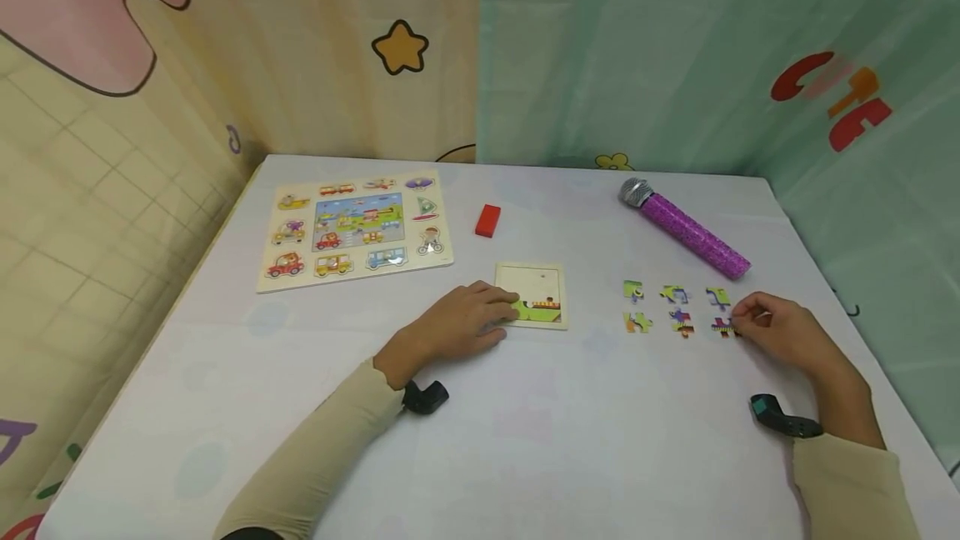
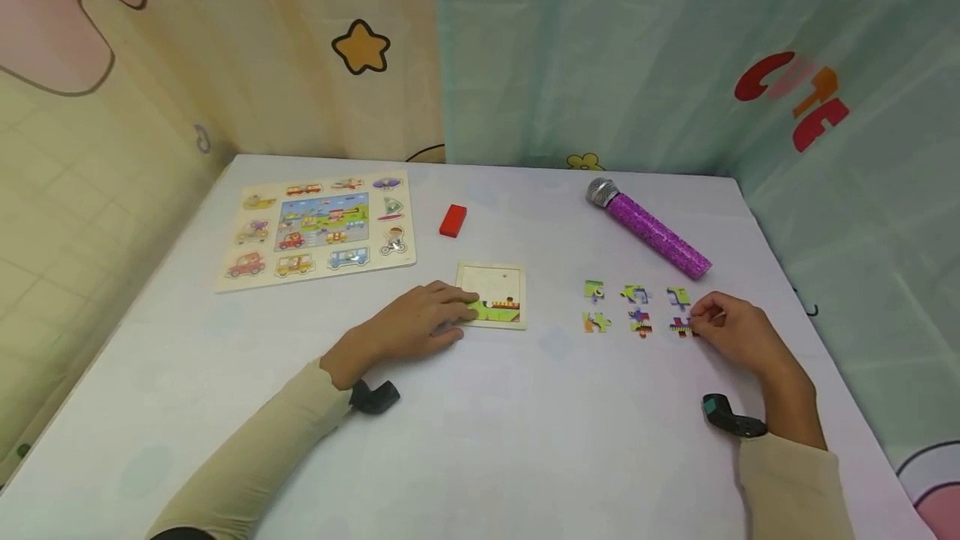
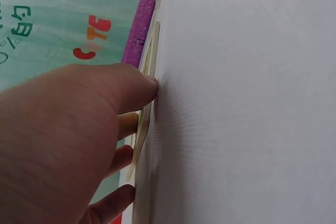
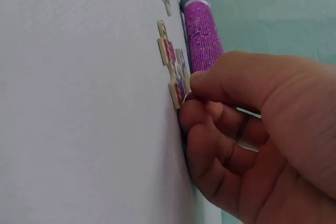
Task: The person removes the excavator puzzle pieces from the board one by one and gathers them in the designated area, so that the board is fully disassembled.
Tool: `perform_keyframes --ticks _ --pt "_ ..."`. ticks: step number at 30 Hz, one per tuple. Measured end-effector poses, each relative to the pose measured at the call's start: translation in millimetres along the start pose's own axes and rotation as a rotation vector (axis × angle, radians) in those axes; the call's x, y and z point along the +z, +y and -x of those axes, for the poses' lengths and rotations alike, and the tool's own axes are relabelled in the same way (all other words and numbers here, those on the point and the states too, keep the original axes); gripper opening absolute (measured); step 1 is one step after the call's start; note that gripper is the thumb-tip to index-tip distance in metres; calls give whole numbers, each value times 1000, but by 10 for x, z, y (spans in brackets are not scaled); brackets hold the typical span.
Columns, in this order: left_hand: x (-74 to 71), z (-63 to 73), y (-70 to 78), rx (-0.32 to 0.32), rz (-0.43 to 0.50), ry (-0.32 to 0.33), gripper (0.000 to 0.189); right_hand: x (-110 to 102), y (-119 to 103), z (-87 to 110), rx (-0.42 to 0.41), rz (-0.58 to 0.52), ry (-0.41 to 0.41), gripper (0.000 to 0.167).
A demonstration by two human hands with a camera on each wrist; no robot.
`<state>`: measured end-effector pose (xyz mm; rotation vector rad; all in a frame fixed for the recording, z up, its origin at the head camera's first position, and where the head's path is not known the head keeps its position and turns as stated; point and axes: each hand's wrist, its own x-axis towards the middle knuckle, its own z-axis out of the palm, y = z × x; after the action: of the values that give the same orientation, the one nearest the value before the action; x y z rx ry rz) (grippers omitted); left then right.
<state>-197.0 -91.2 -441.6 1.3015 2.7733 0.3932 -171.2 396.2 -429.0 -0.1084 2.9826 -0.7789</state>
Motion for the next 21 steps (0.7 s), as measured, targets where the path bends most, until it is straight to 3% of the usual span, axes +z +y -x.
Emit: perform_keyframes --ticks 3,6,14,17,21 --pt "3 -8 -17 -3 18 14 37 1 -143 6 -75 -16 34 15" --pt "6 -14 -45 -14 60 43 37 34 -450 -22 -196 -50 38 15" --pt "-8 16 -119 -46 186 65 43 444 -1562 -284 -540 -103 -150 16" --pt "5 10 -129 -42 198 74 40 660 -1867 -415 -600 -114 -220 17" --pt "18 -13 -105 -4 223 79 35 900 -2014 -561 -598 -110 -237 14"
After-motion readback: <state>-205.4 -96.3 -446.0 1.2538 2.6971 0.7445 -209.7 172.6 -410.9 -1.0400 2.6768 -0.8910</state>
